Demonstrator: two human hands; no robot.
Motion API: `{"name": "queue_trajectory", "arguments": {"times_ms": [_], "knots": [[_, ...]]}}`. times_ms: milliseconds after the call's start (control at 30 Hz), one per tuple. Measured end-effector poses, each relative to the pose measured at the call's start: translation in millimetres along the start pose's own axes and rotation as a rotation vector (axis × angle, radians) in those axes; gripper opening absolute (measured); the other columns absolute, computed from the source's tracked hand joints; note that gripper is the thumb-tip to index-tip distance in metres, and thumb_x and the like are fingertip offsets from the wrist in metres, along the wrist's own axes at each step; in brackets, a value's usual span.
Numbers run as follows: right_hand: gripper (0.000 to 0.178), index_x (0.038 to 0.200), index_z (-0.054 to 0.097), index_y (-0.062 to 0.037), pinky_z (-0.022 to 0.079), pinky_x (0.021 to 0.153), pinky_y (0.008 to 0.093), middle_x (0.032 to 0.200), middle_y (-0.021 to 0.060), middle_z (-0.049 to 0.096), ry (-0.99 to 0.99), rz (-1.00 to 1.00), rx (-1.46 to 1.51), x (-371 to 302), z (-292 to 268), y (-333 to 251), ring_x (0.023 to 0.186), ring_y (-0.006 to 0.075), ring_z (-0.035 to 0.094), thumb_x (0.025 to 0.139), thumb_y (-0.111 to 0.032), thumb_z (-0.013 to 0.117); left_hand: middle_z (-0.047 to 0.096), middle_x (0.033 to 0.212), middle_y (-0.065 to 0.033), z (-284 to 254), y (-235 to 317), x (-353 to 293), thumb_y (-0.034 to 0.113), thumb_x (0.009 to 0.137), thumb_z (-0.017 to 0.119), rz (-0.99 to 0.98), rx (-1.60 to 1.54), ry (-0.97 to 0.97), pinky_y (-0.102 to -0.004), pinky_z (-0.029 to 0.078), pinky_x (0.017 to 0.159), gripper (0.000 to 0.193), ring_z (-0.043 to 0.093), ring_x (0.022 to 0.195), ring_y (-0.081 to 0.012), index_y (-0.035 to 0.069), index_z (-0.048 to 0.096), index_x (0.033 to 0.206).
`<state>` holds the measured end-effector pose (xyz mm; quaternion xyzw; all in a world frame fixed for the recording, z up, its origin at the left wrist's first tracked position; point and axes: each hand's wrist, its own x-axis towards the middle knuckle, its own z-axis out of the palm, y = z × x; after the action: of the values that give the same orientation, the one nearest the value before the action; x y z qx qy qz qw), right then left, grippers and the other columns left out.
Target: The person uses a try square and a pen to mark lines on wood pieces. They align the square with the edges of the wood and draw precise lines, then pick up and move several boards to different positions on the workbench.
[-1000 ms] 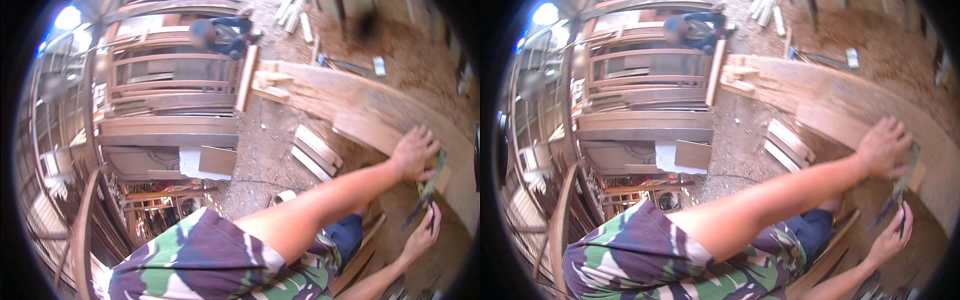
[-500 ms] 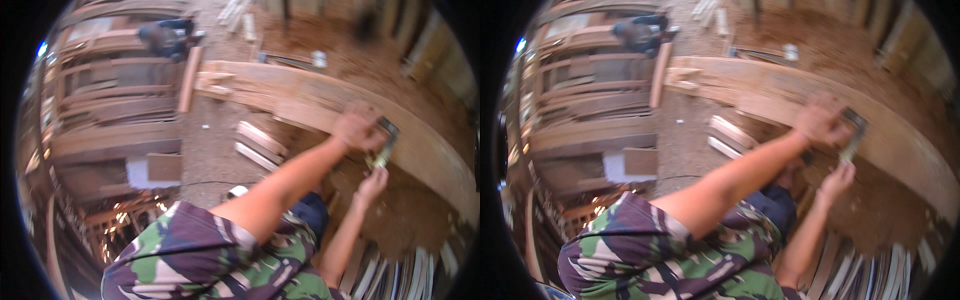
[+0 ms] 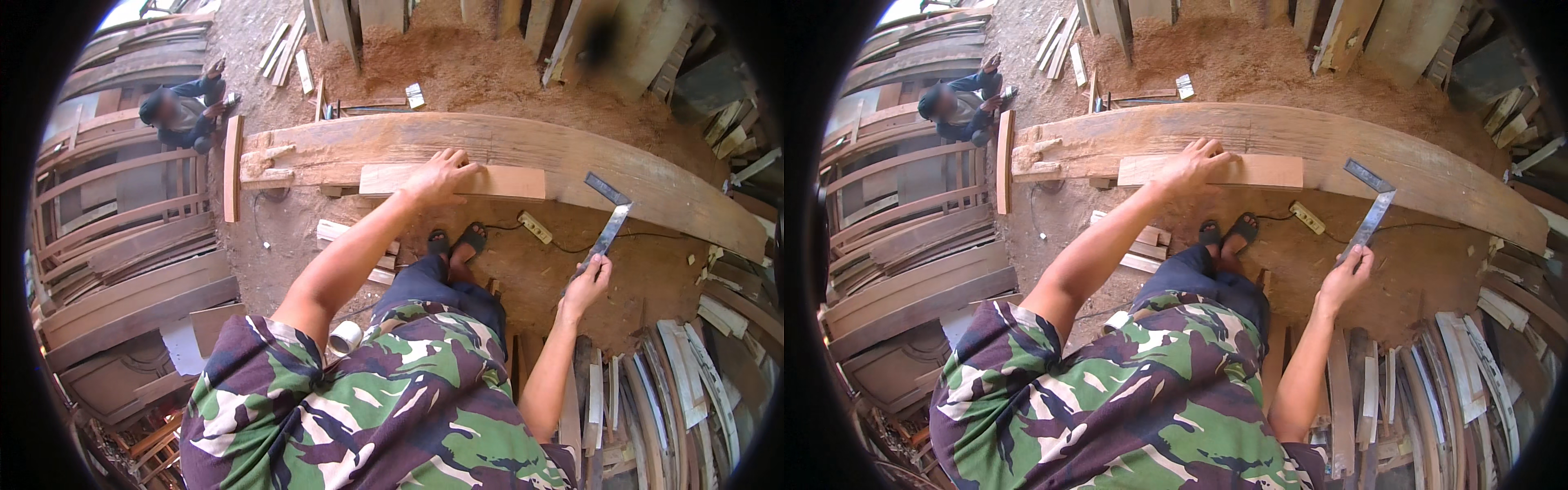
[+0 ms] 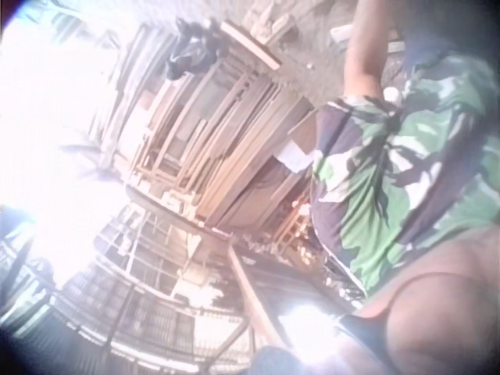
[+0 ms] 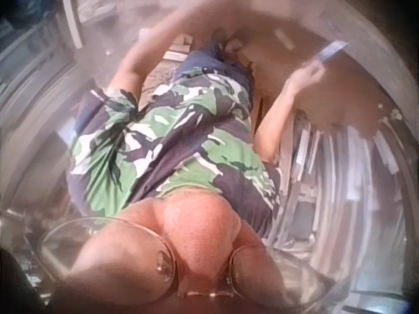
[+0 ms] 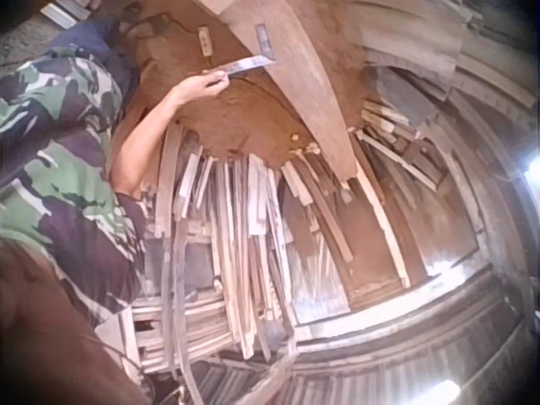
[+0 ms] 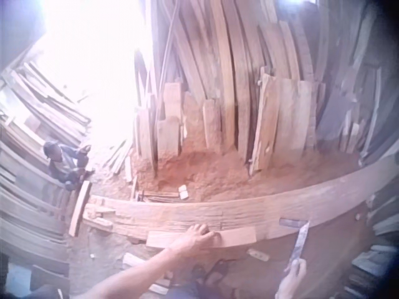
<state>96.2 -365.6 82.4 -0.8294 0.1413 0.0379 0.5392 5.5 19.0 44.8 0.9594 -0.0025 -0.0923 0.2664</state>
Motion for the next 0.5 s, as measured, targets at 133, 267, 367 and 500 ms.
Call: {"name": "queue_trajectory", "arguments": {"times_ms": [133, 267, 367, 500], "knots": [[0.021, 0.112, 0.067, -0.0045, 0.050, 0.075, 0.0302, 0.096, -0.0007, 0.061, -0.019, -0.011, 0.045, -9.9, -9.1, 8.4, 0.083, 0.0107, 0.057, 0.118, -0.023, 0.059, 0.072, 0.127, -0.0178, -29.1, 12.4, -3.4, 0.031, 0.082, 0.088, -0.027, -0.184, -0.129, -0.0527, 0.059, 0.102, 0.067, 0.072, 0.117, -0.0421, 0.018, 0.068, 0.145], [0.021, 0.113, 0.068, -0.0046, 0.051, 0.075, 0.0307, 0.099, 0.0000, 0.062, -0.069, -0.052, 0.058, -18.2, -1.4, -0.9, 0.085, 0.0111, 0.057, 0.118, -0.023, 0.060, 0.075, 0.127, -0.0159, -2.2, -12.7, -2.9, 0.034, 0.087, 0.080, -0.002, -0.028, 0.127, -0.0524, 0.061, 0.096, 0.058, 0.074, 0.111, -0.0425, 0.015, 0.073, 0.141], [0.022, 0.116, 0.069, -0.0042, 0.053, 0.077, 0.0318, 0.103, 0.0010, 0.064, -0.105, -0.081, 0.068, -20.2, 2.3, -4.6, 0.088, 0.0125, 0.059, 0.117, -0.024, 0.060, 0.077, 0.124, -0.0146, -8.2, -17.9, 8.5, 0.032, 0.088, 0.075, -0.146, -0.061, -0.004, -0.0524, 0.059, 0.099, 0.048, 0.073, 0.114, -0.0411, 0.015, 0.079, 0.132], [0.028, 0.122, 0.071, -0.0011, 0.057, 0.083, 0.0369, 0.107, 0.0058, 0.068, -0.099, -0.173, 0.005, -20.4, 2.7, 22.3, 0.094, 0.0182, 0.064, 0.116, -0.026, 0.060, 0.077, 0.117, -0.0097, 18.8, -32.4, 16.8, 0.040, 0.091, 0.069, -0.084, 0.047, 0.125, -0.0534, 0.049, 0.115, 0.040, 0.063, 0.130, -0.0318, 0.021, 0.086, 0.122]]}}
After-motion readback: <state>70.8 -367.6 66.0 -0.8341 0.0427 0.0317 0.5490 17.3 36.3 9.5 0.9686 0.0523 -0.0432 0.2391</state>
